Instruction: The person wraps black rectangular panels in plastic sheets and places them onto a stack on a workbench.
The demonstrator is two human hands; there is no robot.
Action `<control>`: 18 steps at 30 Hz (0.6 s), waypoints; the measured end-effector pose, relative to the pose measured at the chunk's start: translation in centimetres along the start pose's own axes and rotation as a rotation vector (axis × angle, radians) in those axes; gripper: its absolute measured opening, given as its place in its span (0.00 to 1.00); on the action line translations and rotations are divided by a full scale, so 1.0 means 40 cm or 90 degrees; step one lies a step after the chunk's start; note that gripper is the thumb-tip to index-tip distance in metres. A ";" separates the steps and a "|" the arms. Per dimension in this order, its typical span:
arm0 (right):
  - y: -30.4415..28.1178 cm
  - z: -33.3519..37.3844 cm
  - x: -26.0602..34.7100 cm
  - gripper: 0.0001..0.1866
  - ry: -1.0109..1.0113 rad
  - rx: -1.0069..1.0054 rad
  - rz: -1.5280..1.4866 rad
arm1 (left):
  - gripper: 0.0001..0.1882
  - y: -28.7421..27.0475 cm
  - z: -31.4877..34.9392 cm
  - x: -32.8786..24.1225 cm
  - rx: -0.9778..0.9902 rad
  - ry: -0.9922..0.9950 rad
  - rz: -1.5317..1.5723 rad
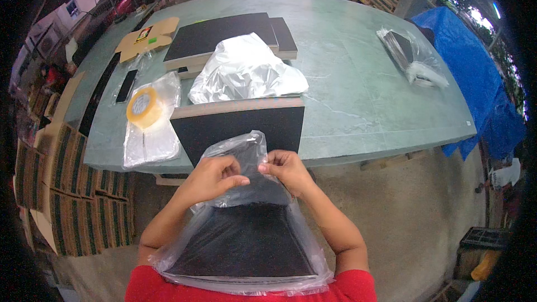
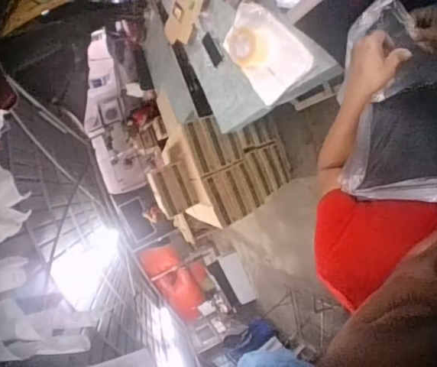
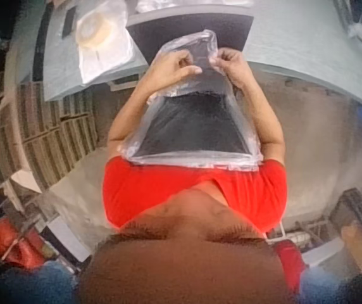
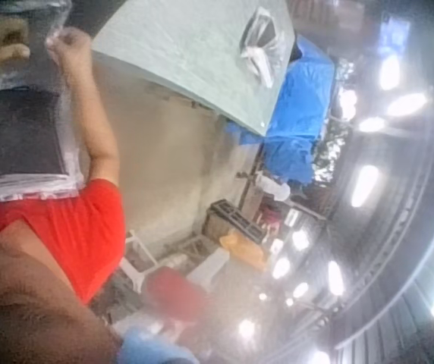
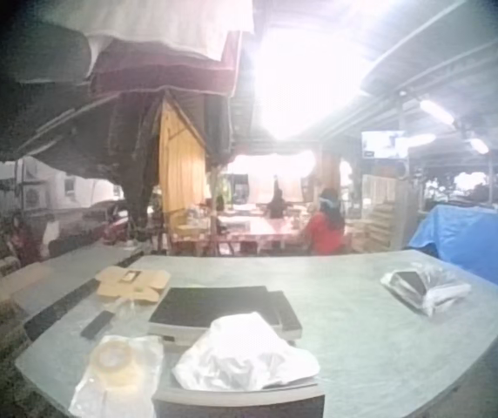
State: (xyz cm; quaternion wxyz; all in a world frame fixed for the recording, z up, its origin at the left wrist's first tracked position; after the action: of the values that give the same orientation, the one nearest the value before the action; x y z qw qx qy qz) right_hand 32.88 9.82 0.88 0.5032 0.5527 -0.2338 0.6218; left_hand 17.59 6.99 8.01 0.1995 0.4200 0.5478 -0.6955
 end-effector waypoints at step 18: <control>-0.012 0.036 0.022 0.10 0.004 0.066 0.041 | 0.12 0.001 -0.044 -0.047 -0.057 0.096 0.058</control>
State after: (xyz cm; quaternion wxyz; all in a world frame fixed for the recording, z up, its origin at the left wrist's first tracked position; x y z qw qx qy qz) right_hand 34.07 9.10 1.95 0.4542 0.5683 -0.2175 0.6507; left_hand 19.35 8.28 9.40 0.2075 0.4864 0.5723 -0.6267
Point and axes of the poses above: each hand's wrist, its own z-axis away from the middle knuckle, its own y-axis out of the palm, x = y × z, the point moved 6 cm from there along -z, towards the middle knuckle, and after that the axes turned 1 degree about z, right-handed, at the moved point
